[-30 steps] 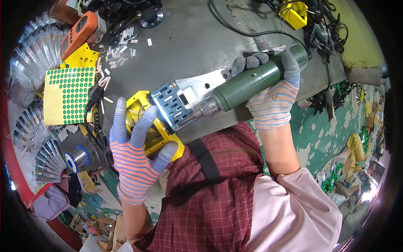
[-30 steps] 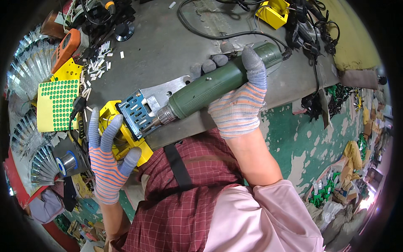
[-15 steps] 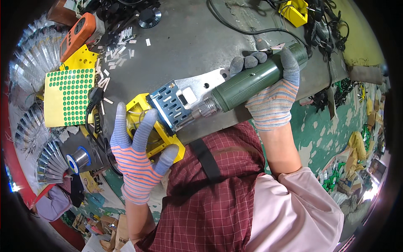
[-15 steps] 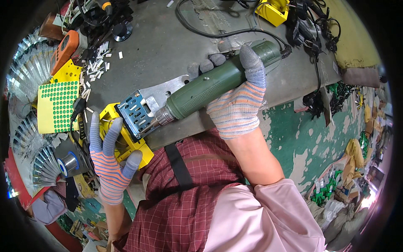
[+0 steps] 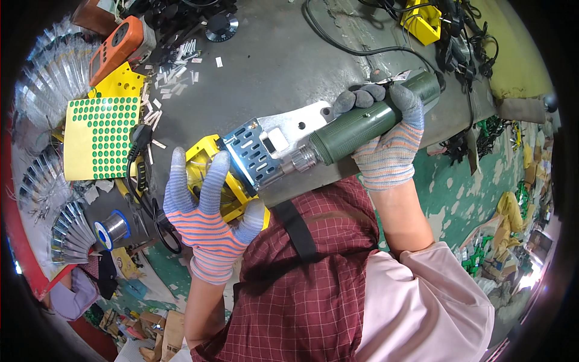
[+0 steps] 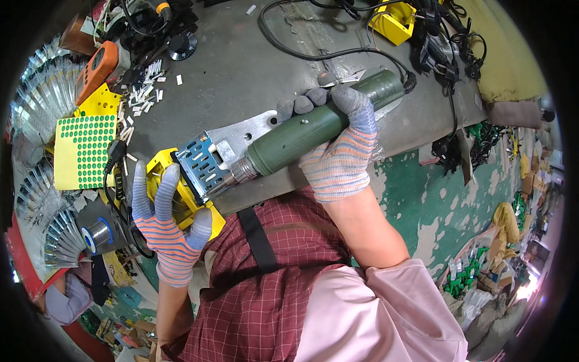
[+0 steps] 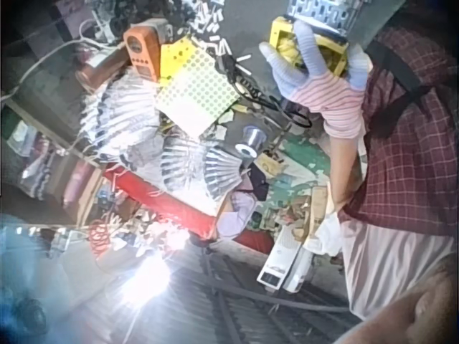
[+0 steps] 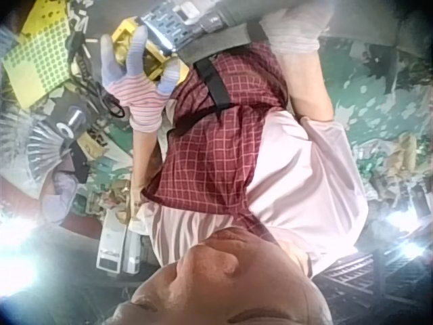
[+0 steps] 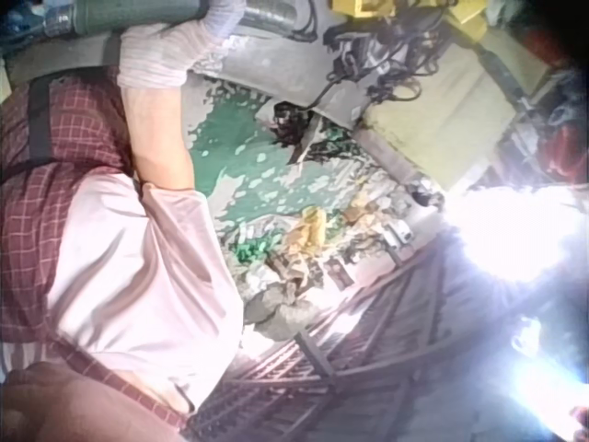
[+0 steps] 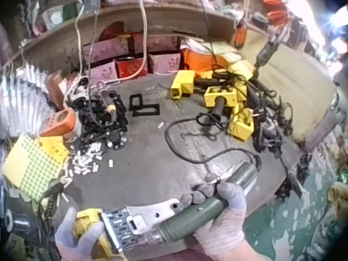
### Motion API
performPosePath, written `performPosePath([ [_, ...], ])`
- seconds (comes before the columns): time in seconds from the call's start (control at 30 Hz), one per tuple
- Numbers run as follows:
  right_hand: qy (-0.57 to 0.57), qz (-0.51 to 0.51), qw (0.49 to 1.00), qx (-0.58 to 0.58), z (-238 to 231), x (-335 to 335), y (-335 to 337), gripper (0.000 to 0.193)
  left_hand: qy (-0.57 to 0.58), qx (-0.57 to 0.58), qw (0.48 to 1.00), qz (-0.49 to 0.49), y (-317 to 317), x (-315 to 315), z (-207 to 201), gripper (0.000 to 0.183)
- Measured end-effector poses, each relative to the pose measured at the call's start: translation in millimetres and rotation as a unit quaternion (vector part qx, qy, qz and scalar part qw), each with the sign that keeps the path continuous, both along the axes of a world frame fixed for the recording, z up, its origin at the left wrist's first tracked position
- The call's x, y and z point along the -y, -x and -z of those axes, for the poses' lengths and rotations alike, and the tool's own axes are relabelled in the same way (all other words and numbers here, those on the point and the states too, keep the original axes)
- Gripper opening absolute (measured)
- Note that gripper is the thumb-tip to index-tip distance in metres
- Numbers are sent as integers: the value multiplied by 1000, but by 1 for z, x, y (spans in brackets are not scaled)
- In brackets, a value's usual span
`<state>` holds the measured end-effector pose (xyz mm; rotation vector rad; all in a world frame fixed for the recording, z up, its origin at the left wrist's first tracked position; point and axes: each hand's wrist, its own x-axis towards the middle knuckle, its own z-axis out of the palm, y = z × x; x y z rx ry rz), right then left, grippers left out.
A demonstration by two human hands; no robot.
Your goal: Soldering and assembling wires into a yellow plastic electronic housing.
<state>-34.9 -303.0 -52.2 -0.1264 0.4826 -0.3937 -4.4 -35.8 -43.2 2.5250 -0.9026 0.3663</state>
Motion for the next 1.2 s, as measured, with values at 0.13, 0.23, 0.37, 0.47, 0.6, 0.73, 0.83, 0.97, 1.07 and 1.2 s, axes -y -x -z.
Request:
performPosePath([
  [0.13, 25, -10, 999, -19, 1, -2, 0, 15, -10, -7, 1000, -12, 3, 0, -1, 68],
  [0.23, 42, -37, 998, 10, -4, -4, -1, 15, -23, -3, 999, -22, 3, 0, -2, 69],
  [0.37, 42, -32, 999, 1, -5, -5, -2, 16, -26, 2, 999, -20, 3, 1, -3, 69],
  [0.47, 31, -16, 999, 3, -6, -5, -4, 15, -33, -6, 999, -20, 2, 1, -4, 70],
  [0.6, 15, -9, 1000, -15, -19, 2, -7, 16, -45, -37, 998, -23, 2, 0, -12, 70],
  [0.73, 47, 25, 998, 15, -10, 23, -15, 26, -48, -38, 998, -18, -1, 3, -15, 70],
  [0.83, 64, 33, 997, -9, -13, 21, -31, 26, -24, -49, 998, -20, -1, 2, -14, 68],
  [0.97, 28, 21, 999, 34, -15, 14, -48, 18, -36, -47, 998, -26, 3, 2, -15, 69],
  [1.07, 32, 23, 999, 1, -11, 7, -56, 17, -53, -59, 996, -30, 5, 3, -19, 67],
  [1.2, 32, -8, 999, -4, -6, 7, -59, 17, -39, -53, 997, -38, 5, 2, -9, 70],
])
